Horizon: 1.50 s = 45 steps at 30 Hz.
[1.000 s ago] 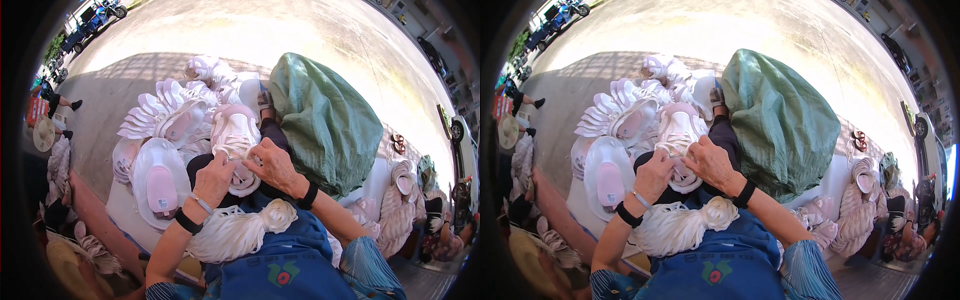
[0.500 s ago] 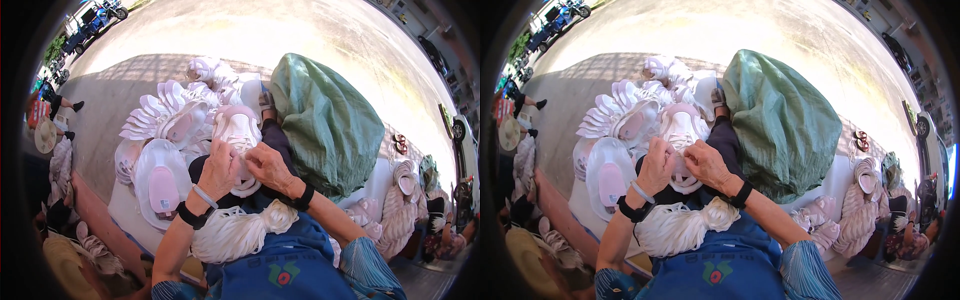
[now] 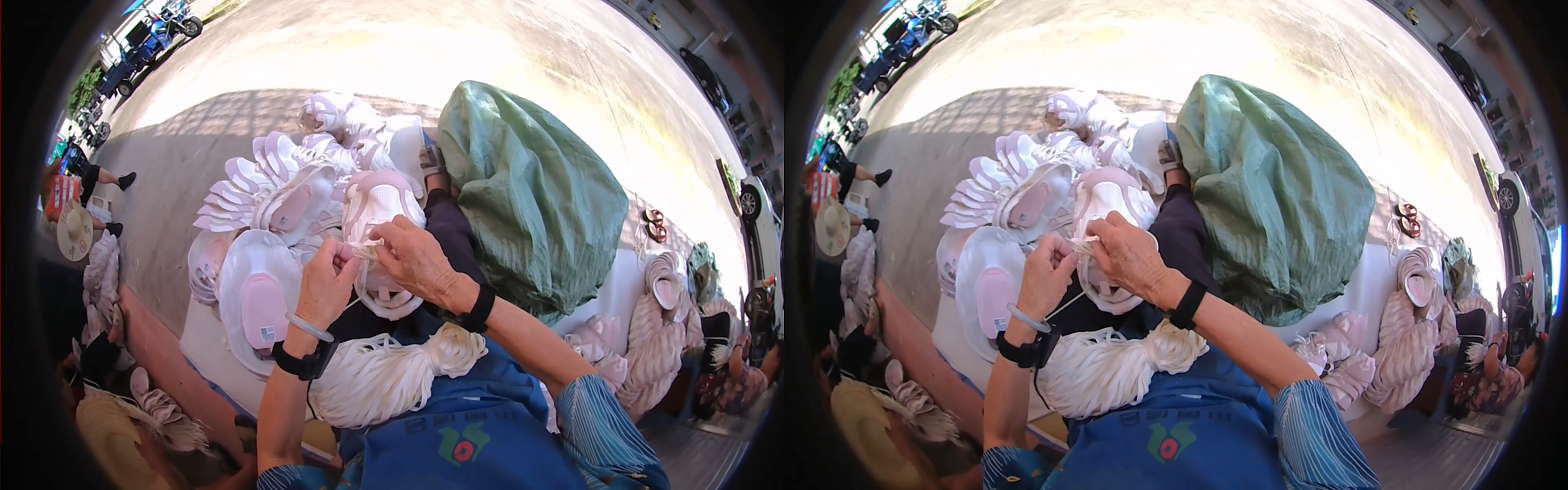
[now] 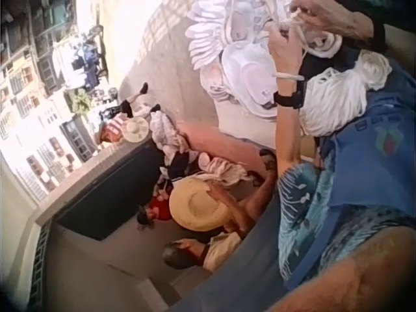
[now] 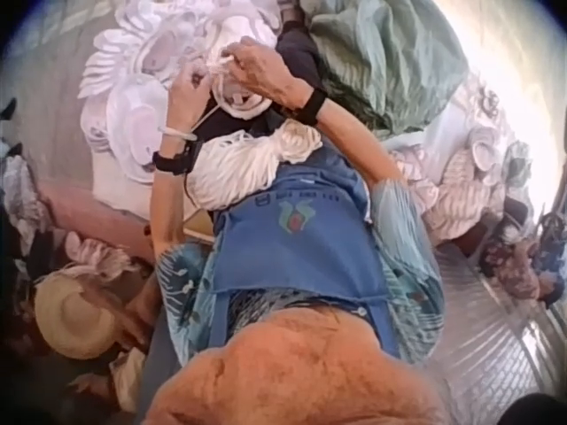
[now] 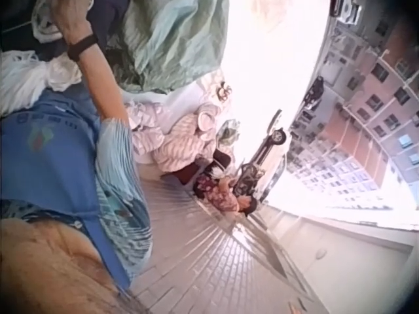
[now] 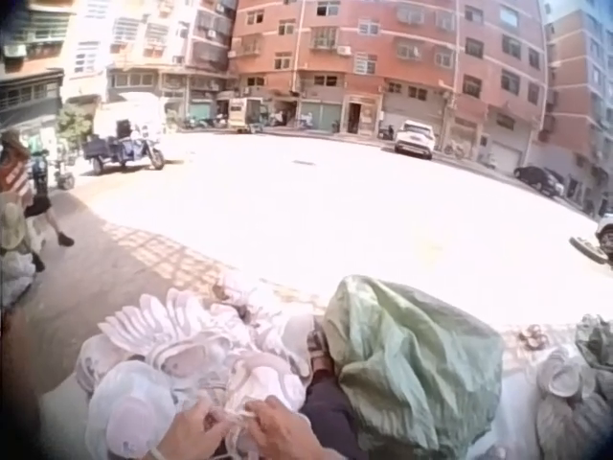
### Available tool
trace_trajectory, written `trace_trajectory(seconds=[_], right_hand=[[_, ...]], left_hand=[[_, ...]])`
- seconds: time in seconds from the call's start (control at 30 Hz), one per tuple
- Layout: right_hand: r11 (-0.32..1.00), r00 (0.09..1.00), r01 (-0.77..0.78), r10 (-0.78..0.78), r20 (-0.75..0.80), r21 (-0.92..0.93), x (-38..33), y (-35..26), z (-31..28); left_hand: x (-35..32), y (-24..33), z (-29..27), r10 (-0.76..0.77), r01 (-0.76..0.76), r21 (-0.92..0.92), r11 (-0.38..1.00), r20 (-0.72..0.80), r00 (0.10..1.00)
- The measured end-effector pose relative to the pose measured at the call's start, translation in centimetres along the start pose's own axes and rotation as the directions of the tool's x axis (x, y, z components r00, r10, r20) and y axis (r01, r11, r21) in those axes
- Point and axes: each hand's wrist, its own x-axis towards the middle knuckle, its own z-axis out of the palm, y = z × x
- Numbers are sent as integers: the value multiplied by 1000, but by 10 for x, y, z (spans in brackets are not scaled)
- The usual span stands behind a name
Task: The person is threading laces through the eyelets of several pairs of white and pink athletic shoes while sitting on the ground outside.
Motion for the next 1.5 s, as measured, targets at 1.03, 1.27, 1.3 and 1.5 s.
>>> trace_trajectory(seconds=[1.03, 1.27, 1.3, 1.5], right_hand=[[-98, 773, -113, -634, 26, 989, -74, -141, -171], [78, 882, -84, -458, 110, 993, -79, -131, -167], [101, 892, -89, -435, 124, 991, -77, -128, -165], [993, 968, 48, -72, 241, 104, -79, -60, -86]], left_hand=[[-63, 19, 59, 114, -357, 391, 849, 524, 844], [-58, 37, 72, 16, -341, 508, 791, 540, 842], [-60, 36, 74, 12, -335, 510, 792, 536, 844], [-71, -3, 79, 427, -634, 389, 668, 498, 755]])
